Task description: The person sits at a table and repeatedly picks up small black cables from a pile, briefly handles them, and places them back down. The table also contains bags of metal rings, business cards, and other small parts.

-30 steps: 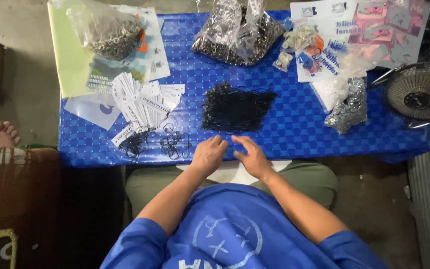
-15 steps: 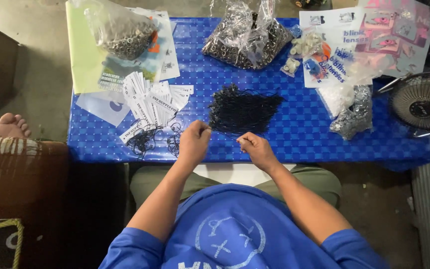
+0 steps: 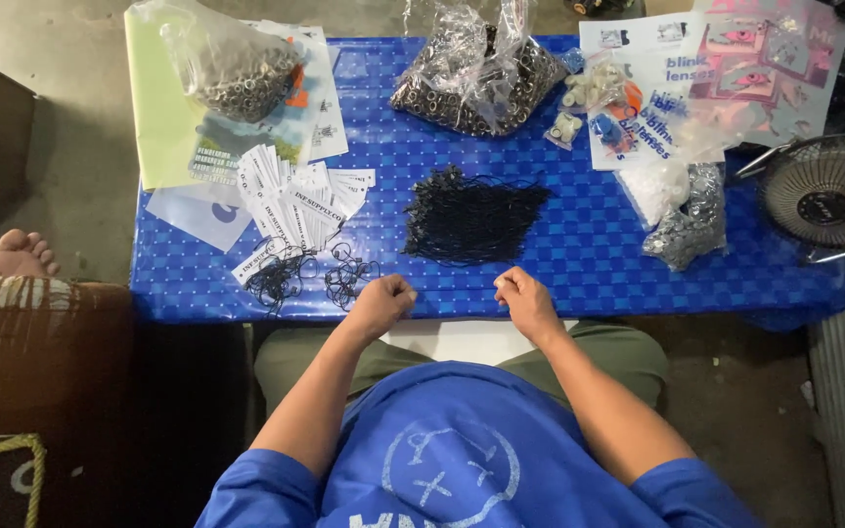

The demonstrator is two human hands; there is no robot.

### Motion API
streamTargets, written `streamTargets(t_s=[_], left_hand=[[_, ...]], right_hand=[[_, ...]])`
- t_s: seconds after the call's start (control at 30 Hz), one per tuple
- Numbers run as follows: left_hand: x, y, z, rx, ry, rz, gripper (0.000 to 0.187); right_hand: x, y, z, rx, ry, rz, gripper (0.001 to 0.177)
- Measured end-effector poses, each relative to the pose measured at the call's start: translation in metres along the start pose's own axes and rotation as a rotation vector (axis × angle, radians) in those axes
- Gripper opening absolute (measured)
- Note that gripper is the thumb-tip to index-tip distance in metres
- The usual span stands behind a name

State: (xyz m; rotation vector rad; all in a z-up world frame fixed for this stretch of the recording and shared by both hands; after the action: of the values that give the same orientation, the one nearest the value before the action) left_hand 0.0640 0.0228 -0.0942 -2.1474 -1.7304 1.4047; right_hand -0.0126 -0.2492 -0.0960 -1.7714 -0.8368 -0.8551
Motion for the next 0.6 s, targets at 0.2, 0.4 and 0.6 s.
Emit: streamTargets(t_s=[0.2, 0.4, 0.6], left_hand=[[-0.002, -0.01, 0.004, -0.056, -0.787, -0.147, 0.008], [0.011, -0.003, 0.008, -0.121, -0.807, -0.116, 0.018], [0.008, 0.003, 0.013, -0.121, -0.808, -0.125, 0.017]], right_hand=[[-0.004, -0.007, -0.006, -0.01, -0.045, 0.013, 0.018], [-0.007, -0.011, -0.021, -0.068, -0.057, 0.025, 0.016], [-0.025, 0.0, -0.038, -0.148, -0.083, -0.008, 0.014]])
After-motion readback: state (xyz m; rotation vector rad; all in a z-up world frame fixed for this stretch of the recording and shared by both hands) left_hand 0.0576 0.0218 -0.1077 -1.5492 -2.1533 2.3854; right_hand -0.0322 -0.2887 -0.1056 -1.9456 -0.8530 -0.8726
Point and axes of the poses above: each hand's wrist, its own y-axis towards the middle knuckle, its own z-axis out of the palm, x = y × z, the point moved 9 cm from there along y, towards the middle knuckle, and after that the axes turned 15 degrees about y, right-handed, at the moved point
